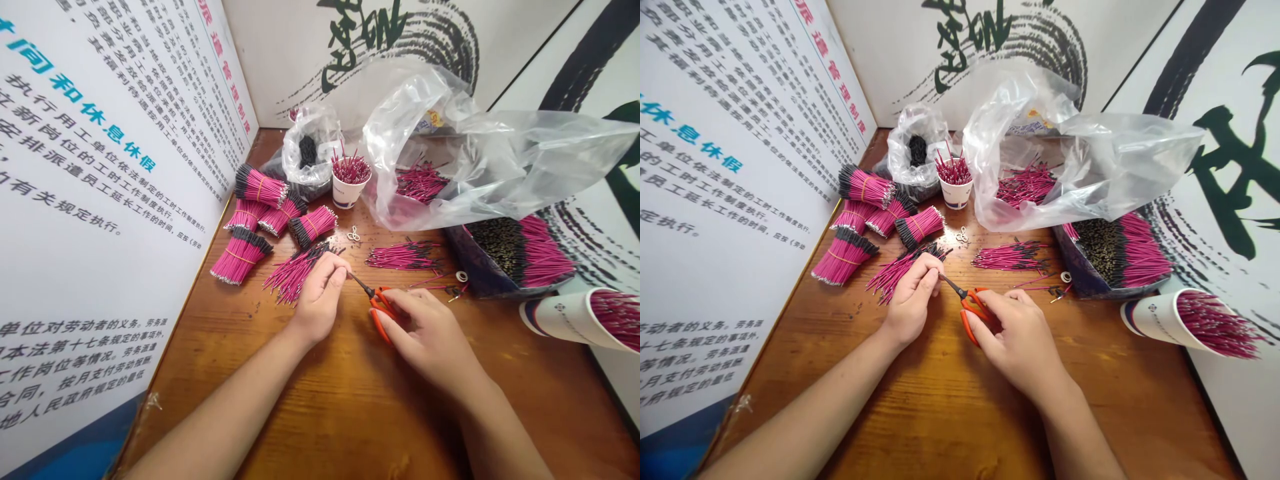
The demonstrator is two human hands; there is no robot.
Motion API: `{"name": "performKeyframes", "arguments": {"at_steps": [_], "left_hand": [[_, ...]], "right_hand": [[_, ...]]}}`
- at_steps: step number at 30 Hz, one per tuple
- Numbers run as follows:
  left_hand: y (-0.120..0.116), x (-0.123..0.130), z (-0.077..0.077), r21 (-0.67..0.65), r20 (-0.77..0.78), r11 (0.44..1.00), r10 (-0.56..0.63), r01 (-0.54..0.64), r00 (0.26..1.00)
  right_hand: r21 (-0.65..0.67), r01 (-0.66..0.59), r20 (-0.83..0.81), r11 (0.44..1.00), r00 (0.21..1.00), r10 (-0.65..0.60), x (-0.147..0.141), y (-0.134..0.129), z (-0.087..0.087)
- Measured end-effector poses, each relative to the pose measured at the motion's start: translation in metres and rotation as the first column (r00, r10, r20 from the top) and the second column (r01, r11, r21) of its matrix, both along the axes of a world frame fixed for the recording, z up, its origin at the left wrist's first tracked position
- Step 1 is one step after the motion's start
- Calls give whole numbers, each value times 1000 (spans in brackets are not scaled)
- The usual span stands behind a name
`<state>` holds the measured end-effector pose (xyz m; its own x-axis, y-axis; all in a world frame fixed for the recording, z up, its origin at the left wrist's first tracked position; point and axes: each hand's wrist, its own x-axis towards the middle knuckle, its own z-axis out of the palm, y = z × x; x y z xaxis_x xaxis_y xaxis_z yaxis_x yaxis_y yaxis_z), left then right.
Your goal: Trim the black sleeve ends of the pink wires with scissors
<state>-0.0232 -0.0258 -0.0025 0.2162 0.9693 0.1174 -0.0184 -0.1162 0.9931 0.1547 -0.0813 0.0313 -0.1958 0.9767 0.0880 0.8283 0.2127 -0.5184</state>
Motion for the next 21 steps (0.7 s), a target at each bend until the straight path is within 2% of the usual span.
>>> {"name": "performKeyframes", "arguments": {"at_steps": [12, 21], "left_hand": [[-1, 1, 1, -38, 72, 999, -28, 31, 997], [-1, 1, 1, -69, 82, 997, -23, 29, 996]], "right_hand": [[-94, -55, -26, 994, 998, 53, -1, 1, 1], [5, 26, -8, 1000, 1000, -26, -1, 1, 0]]}}
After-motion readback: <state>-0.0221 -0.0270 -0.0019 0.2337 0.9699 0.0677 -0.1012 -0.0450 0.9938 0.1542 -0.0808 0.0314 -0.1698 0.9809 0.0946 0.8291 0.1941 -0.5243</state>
